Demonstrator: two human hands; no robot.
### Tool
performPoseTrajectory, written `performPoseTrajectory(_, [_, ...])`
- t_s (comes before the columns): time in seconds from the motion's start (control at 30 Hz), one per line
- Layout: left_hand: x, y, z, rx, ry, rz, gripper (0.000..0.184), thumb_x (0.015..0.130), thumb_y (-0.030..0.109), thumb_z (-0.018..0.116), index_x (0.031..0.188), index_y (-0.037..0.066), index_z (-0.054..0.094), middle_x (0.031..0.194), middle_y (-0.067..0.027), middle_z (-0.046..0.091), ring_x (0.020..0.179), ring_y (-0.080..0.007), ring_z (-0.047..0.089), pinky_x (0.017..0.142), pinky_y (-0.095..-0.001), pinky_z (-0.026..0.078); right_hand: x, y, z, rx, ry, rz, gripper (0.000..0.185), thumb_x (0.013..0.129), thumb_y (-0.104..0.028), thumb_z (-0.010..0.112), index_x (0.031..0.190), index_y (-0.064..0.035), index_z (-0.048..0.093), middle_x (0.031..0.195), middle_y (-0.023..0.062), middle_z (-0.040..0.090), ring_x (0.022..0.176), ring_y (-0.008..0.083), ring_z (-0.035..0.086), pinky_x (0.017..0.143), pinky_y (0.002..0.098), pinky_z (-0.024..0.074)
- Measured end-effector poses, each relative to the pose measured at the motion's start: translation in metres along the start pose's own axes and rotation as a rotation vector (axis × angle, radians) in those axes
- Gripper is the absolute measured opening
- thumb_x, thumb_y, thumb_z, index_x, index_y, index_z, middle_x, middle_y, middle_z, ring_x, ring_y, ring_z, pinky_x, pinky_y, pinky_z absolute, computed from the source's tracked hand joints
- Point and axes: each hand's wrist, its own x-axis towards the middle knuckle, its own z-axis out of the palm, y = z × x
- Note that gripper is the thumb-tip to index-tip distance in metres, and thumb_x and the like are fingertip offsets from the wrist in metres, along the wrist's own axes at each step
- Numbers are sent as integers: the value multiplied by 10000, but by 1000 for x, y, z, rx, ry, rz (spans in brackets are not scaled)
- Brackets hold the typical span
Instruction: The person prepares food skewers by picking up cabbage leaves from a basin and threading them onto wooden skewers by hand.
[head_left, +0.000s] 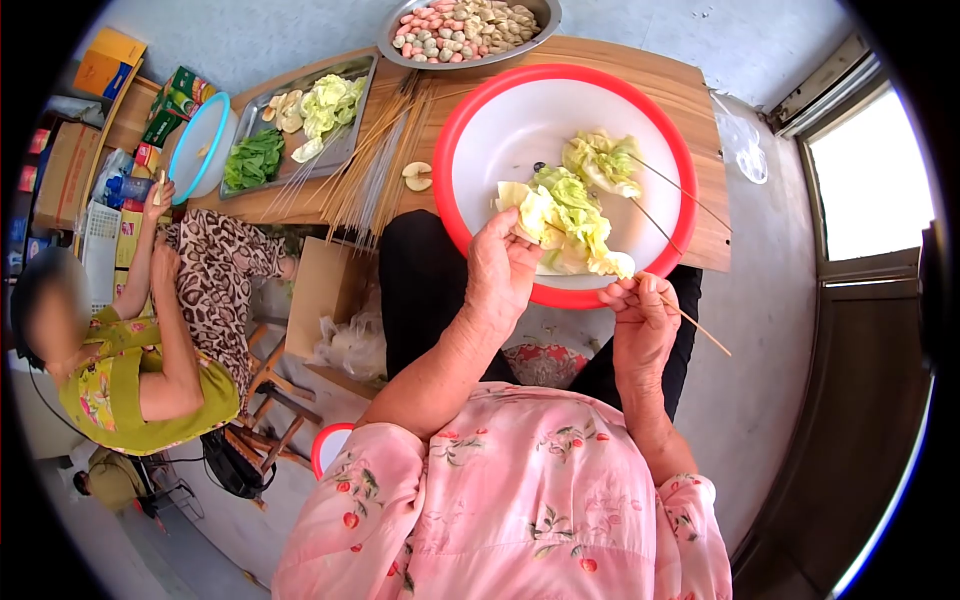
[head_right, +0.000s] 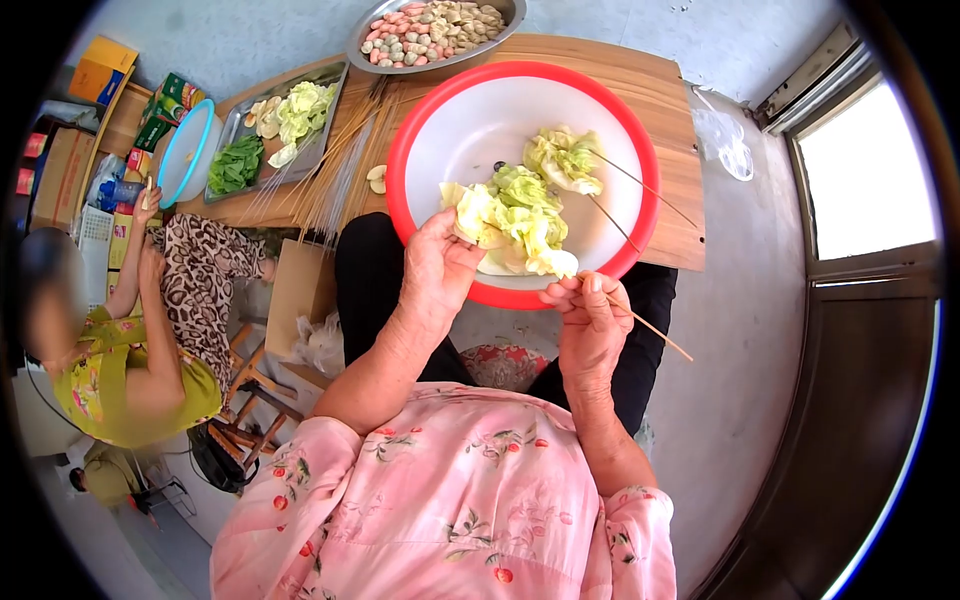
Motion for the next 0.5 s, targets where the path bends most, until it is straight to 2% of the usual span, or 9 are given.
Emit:
performPoseTrajectory(0.23, [-1, 1, 0, 4, -16, -24, 310, 913, 115, 424, 1138, -92, 478, 1168, -158, 540, 1085, -233, 534, 965, -356, 423, 2, -2, 0, 18, -8, 27, 170, 903, -162, 542, 885, 5, 568, 779, 112, 626, 677, 214, 641, 668, 364, 561])
performPoseTrajectory(0.5, [-13, 5, 15, 1, -13, -83, 320, 921, 127, 434, 1180, -57, 477, 1196, -117, 531, 1126, -217, 500, 1003, -351, 375, 4, 0, 4, 61, 13, 63, 168, 901, -161, 547, 884, 6, 562, 776, 105, 617, 684, 208, 641, 673, 364, 564])
